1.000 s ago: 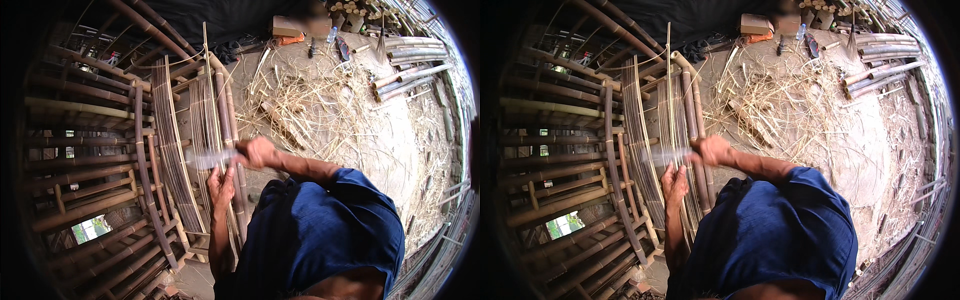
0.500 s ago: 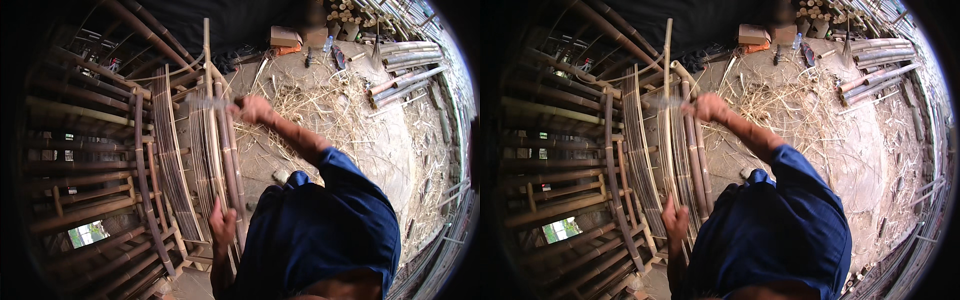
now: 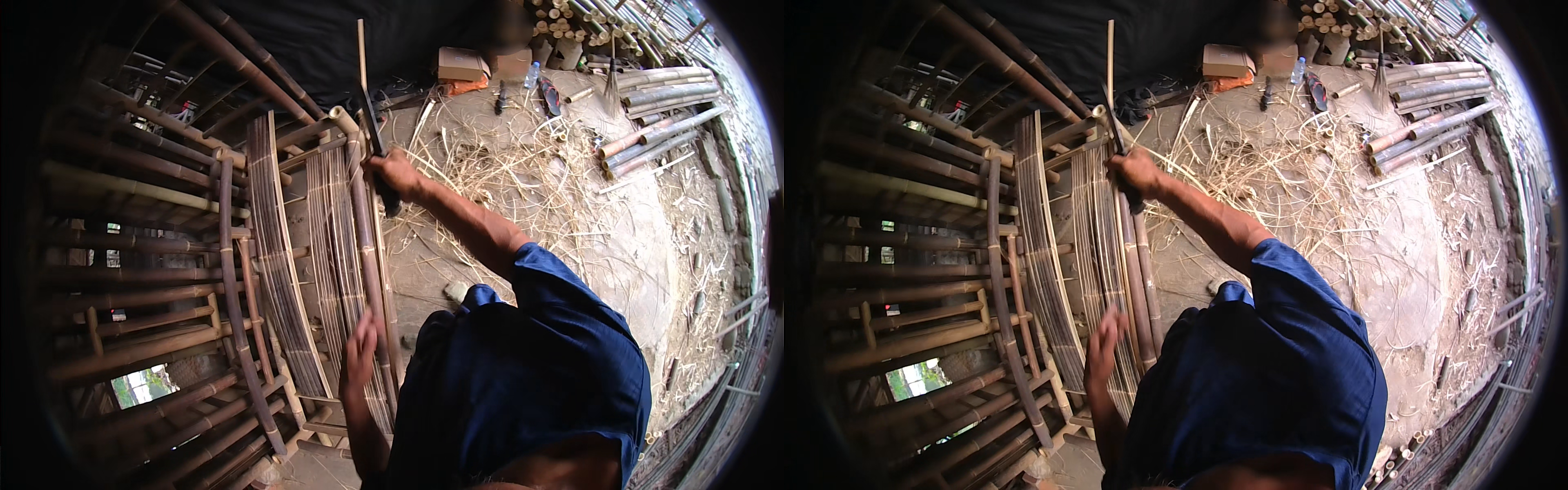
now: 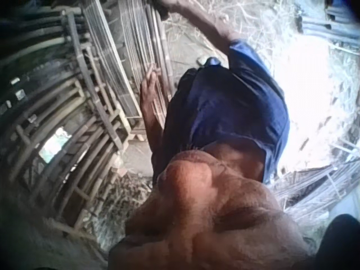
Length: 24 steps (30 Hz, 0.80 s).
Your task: The person uses a knife to split long bamboo poles into thin strips. They hold the bamboo vertically against a wooden rack and repeatedly strike the knife with their hand to drive it through the material. The person occasionally pauses to adjust the bamboo or retrieve new pieces from a nearby stack.
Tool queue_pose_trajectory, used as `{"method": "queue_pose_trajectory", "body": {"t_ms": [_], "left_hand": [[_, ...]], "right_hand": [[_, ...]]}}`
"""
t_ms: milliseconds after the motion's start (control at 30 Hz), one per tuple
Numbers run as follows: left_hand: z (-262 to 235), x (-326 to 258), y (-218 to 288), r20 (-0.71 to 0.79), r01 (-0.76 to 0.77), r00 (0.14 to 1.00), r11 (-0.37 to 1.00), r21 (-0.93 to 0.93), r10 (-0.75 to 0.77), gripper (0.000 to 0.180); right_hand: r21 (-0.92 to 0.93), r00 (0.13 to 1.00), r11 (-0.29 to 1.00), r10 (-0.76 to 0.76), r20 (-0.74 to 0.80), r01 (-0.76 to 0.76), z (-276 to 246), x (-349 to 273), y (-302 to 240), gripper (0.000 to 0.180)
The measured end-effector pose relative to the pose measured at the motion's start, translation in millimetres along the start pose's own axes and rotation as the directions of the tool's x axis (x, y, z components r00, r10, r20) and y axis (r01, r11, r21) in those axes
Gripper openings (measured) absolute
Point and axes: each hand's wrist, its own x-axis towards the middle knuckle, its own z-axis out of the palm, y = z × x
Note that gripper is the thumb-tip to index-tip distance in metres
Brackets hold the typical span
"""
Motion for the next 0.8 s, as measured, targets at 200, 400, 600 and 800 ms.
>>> {"method": "queue_pose_trajectory", "body": {"t_ms": [200, 400, 600, 800], "left_hand": [[18.1, 95.7, 24.2, -0.113, -0.033, 0.992, 0.781, -0.624, -0.048, 0.035], [11.0, 65.1, 30.6, -0.344, -0.106, 0.939, 0.935, -0.338, -0.018, 0.035], [15.7, 32.8, 29.2, -0.355, -0.109, 0.934, 0.982, -0.153, 0.048, 0.035], [8.4, 12.7, 25.1, -0.352, -0.207, 0.913, 0.978, 0.033, 0.205, 0.037]], "right_hand": [[-0.567, 0.973, 0.791, -0.185, 0.137, 0.230, 44.8, -19.5, -11.9, 0.061], [-0.716, 0.711, 0.015, -0.129, 0.691, 0.698, 9.8, -67.0, -11.9, 0.078], [-0.895, 0.642, -0.206, -0.635, 0.429, 0.395, -41.9, 14.3, 32.6, 0.072], [-0.860, 0.683, -0.302, -0.523, 0.510, 0.411, -24.2, 6.2, -8.9, 0.069]]}}
